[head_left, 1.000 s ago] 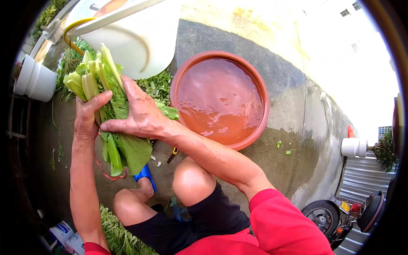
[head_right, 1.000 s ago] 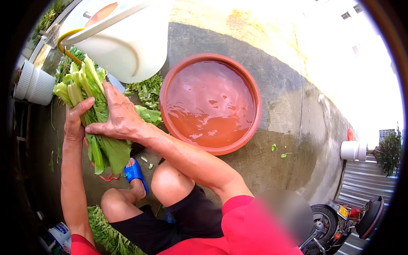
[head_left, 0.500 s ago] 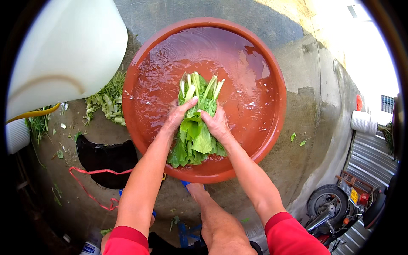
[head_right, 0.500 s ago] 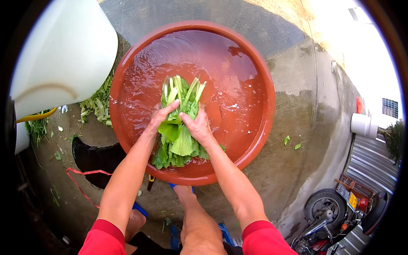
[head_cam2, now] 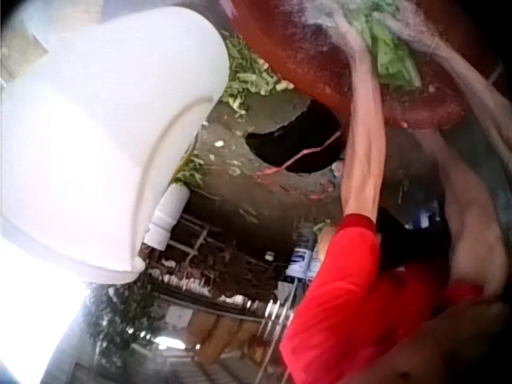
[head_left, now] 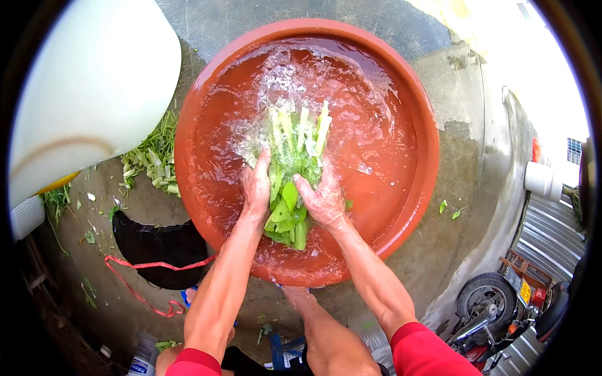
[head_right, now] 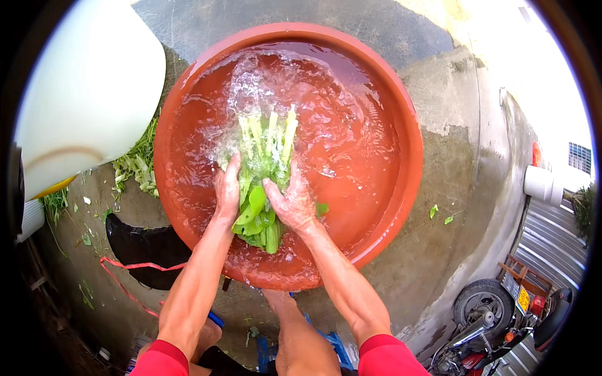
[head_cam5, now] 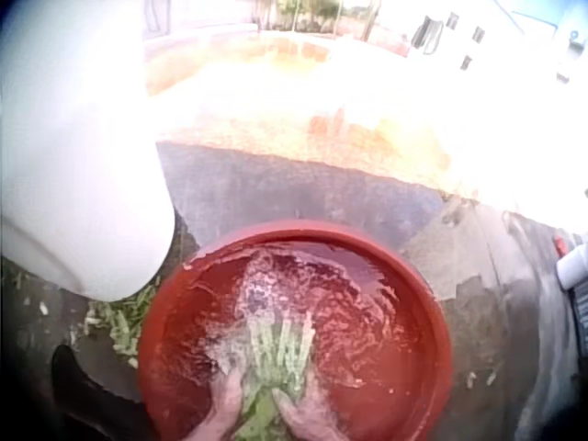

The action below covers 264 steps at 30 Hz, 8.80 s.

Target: The person ties a bundle of leafy greens with a red plastic strip, trims the ends with a knife, washes the greens in a basin of water, and places them in a basket. The person also refills the basin with water from a larger container.

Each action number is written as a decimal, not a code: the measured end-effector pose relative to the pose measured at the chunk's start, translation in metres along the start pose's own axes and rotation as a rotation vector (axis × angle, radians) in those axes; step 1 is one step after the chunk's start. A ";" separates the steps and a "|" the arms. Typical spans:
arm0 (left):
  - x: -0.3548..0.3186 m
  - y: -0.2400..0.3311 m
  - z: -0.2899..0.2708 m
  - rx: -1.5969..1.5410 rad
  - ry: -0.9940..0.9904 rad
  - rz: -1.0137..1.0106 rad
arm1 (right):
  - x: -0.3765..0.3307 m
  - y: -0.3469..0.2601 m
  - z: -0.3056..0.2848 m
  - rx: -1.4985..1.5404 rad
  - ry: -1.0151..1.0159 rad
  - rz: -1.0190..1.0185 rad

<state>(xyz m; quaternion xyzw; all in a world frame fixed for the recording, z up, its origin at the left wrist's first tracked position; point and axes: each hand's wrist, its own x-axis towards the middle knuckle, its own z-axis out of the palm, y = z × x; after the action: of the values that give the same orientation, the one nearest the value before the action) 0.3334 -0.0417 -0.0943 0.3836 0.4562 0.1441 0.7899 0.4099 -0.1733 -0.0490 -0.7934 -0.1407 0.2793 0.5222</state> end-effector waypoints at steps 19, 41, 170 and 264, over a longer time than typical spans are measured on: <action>0.015 0.067 0.003 0.007 -0.417 -0.332 | 0.076 -0.021 -0.065 0.012 0.073 0.076; 0.021 0.056 0.000 0.004 -0.353 -0.261 | 0.080 -0.012 -0.072 0.490 -0.047 0.251; -0.035 0.050 -0.008 0.440 -0.322 -0.643 | -0.007 0.025 -0.054 0.658 -0.336 0.818; -0.335 0.388 -0.071 1.057 -0.213 1.258 | -0.141 -0.466 -0.038 -2.317 -0.292 -1.244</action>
<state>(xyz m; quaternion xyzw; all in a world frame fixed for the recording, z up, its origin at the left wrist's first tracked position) 0.1404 0.0559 0.3758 0.8995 0.0866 0.2886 0.3164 0.3507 -0.0816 0.4275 -0.5439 -0.6890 -0.2041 -0.4333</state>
